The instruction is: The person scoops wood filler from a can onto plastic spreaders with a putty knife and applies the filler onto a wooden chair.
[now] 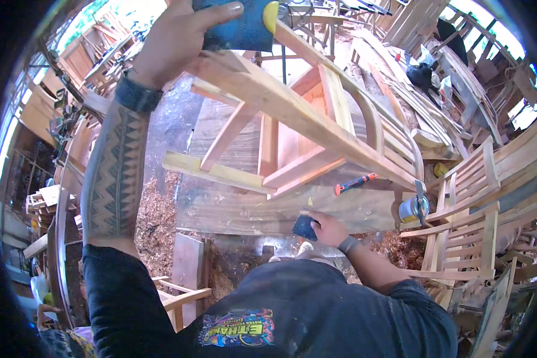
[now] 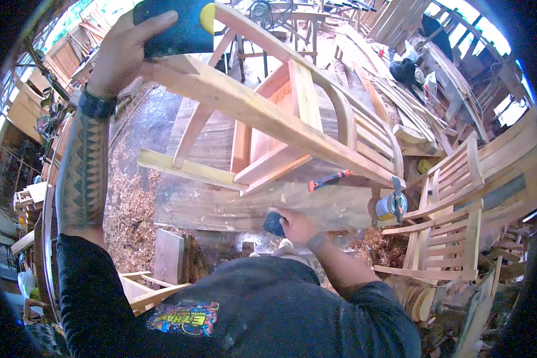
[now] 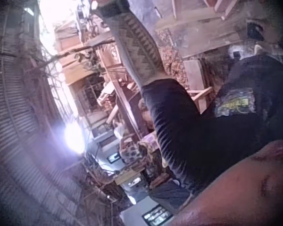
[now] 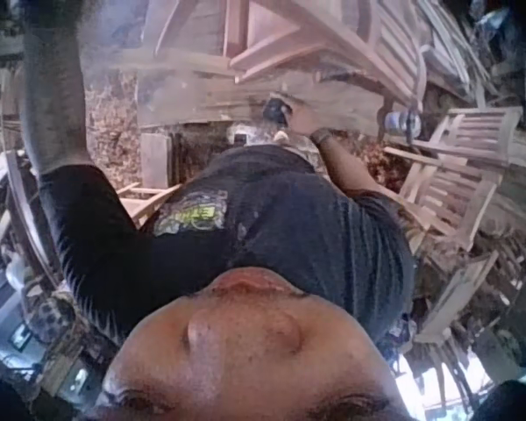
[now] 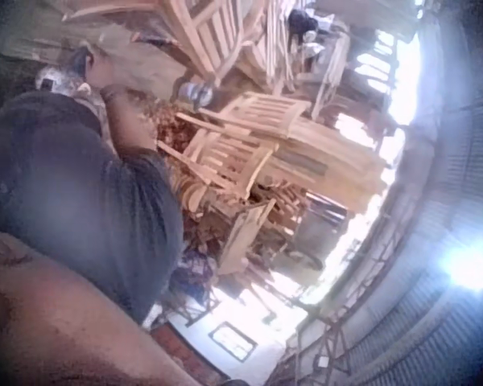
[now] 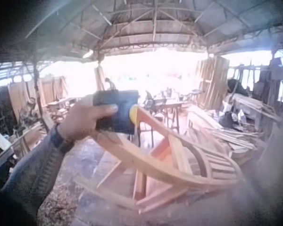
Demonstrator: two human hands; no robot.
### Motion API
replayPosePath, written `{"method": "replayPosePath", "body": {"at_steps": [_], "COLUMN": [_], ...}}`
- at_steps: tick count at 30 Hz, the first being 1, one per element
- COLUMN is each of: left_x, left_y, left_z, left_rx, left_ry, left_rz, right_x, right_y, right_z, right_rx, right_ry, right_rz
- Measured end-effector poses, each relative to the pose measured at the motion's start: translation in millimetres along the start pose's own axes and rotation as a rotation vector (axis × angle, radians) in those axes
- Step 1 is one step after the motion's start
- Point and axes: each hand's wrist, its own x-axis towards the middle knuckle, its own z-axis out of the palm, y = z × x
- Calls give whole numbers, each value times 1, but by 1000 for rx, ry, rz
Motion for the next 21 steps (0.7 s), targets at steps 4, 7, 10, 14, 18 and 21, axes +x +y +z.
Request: {"method": "replayPosePath", "body": {"at_steps": [4,7,10,14,18,21], "left_x": [18,47,42,42,32,37], "left_y": [30,-3,1,5,-11,-16], "left_z": [4,4,7,-7,-17,-29], "left_rx": [-152,-180,-134,-2,75,321], "left_ry": [-59,-215,-227,-369,-340,-558], "left_rz": [-182,-259,-290,-264,-126,158], "right_x": [17,43,75,117,148,154], "right_y": [-4,-43,-53,-63,-81,-104], "right_z": [-14,-45,-48,-19,-2,3], "right_rx": [415,384,463,542,772,746], "right_ry": [-321,-534,-561,-438,-473,-387], "right_rz": [147,65,27,-2,12,-94]}}
